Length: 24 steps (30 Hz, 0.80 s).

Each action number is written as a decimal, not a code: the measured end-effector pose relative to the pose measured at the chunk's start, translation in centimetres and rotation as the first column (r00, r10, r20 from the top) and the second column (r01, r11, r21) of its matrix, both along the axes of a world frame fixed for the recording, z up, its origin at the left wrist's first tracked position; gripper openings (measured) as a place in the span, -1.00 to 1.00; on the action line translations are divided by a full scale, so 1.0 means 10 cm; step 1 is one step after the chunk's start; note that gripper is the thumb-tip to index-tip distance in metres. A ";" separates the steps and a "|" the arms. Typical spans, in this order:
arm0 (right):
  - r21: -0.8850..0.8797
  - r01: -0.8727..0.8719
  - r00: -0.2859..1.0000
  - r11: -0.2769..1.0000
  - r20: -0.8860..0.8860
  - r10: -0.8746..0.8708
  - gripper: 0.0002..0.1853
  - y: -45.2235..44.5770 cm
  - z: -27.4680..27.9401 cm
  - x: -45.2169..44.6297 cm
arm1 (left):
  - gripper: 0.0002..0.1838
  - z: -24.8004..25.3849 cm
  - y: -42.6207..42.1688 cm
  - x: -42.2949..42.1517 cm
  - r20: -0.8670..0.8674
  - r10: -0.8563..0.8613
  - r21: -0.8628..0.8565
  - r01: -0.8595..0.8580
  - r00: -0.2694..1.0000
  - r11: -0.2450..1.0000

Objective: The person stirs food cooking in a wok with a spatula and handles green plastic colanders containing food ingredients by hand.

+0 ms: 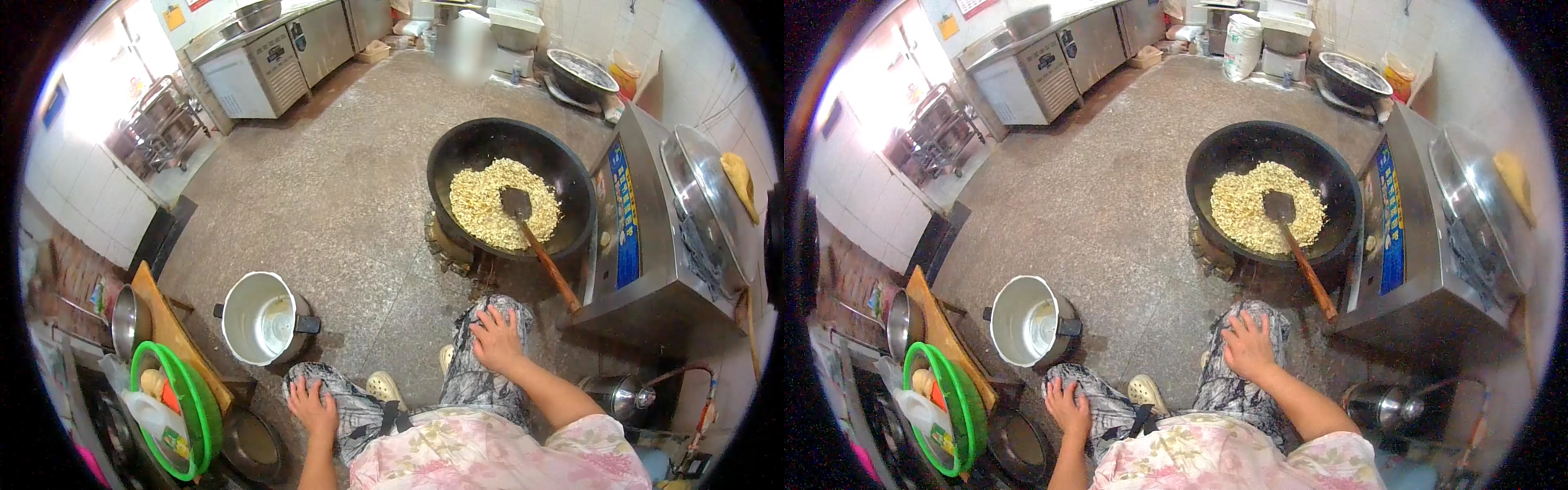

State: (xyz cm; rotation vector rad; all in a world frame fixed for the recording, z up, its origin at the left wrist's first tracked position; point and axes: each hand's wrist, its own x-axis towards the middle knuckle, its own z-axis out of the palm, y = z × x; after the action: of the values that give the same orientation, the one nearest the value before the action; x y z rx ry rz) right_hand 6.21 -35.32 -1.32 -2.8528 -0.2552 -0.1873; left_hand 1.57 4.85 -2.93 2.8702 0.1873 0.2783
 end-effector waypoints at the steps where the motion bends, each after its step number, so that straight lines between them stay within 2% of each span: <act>1: 0.000 -0.001 1.000 1.000 0.003 0.001 -0.66 0.00 0.00 0.00 | -0.66 0.00 0.00 0.00 0.002 -0.002 0.000 0.002 1.000 1.000; 24: -0.019 -0.007 1.000 1.000 0.016 0.008 -0.66 -0.01 -0.05 0.01 | -0.64 -0.05 0.03 0.00 0.005 -0.006 0.008 0.006 1.000 1.000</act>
State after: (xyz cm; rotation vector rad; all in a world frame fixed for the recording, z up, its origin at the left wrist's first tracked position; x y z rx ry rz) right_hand 6.30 -35.41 -1.85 -2.8695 -0.2724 -0.2072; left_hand 1.57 5.20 -3.45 2.8771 0.1774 0.2865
